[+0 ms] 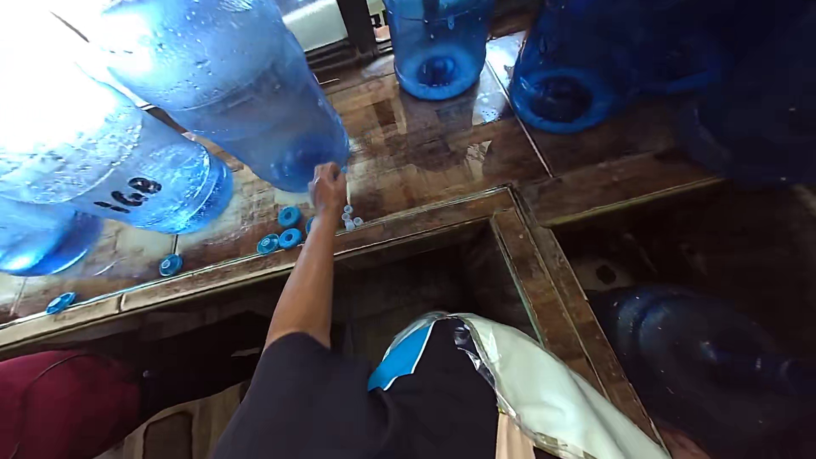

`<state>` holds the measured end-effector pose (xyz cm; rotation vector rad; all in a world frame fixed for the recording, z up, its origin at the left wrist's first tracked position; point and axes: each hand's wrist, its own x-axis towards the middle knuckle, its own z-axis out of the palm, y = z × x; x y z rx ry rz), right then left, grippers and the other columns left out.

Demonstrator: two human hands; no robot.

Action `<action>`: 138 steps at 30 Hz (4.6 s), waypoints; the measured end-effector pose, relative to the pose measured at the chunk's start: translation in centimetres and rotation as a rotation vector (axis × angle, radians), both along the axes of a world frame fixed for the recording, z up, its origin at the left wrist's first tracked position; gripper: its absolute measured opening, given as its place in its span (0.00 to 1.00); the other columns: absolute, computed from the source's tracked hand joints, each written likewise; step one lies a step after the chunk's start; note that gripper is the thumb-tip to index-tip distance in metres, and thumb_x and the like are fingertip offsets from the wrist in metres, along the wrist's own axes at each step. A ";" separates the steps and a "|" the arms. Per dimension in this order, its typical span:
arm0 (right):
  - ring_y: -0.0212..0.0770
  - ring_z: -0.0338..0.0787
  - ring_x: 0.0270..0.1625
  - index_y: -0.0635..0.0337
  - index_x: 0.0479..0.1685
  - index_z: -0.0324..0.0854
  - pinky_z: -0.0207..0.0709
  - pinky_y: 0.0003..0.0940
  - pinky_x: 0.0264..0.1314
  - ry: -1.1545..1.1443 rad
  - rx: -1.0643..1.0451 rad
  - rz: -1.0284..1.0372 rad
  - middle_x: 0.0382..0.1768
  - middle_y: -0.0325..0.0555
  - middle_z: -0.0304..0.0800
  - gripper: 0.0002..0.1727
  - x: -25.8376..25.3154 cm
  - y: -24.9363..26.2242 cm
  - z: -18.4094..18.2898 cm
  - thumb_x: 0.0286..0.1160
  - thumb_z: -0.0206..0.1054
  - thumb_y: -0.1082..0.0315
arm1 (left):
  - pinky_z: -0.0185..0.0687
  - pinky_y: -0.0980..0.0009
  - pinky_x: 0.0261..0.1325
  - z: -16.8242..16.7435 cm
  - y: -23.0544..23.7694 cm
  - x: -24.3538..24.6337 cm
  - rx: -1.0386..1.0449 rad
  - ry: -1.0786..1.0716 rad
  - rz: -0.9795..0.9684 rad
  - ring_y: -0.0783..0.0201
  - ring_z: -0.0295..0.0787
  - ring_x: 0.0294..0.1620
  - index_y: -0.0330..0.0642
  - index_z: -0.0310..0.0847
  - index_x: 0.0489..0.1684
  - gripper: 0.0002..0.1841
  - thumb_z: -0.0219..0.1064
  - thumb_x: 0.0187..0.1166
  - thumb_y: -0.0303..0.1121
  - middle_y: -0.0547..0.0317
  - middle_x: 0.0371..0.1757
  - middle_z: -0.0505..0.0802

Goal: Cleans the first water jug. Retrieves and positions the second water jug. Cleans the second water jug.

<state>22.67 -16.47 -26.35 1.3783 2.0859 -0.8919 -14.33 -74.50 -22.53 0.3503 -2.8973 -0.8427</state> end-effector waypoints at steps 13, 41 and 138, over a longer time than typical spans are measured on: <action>0.65 0.76 0.81 0.70 0.73 0.79 0.61 0.63 0.85 0.116 -0.033 -0.184 0.74 0.71 0.80 0.27 1.1 1.4 -1.6 0.94 0.53 0.56 | 0.66 0.54 0.83 0.1 26.2 1.7 0.294 0.066 -0.714 0.34 0.73 0.79 0.16 0.69 0.73 0.26 0.58 0.87 0.34 0.17 0.75 0.76; 0.68 0.93 0.52 0.70 0.38 0.93 0.68 0.72 0.71 0.231 0.745 -0.293 0.43 0.64 0.96 0.24 10.1 -2.7 -4.2 0.83 0.53 0.62 | 0.77 0.35 0.70 -2.4 80.4 23.1 0.367 -0.512 -1.523 0.36 0.85 0.68 0.44 0.68 0.84 0.42 0.80 0.69 0.51 0.35 0.66 0.88; 0.61 0.94 0.51 0.70 0.41 0.92 0.84 0.60 0.61 0.946 0.574 -0.484 0.41 0.61 0.95 0.07 6.3 -4.7 -4.3 0.73 0.69 0.76 | 0.83 0.74 0.39 7.5 75.5 33.2 -0.463 -0.883 -2.436 0.73 0.82 0.29 0.32 0.79 0.51 0.07 0.59 0.87 0.26 0.61 0.33 0.86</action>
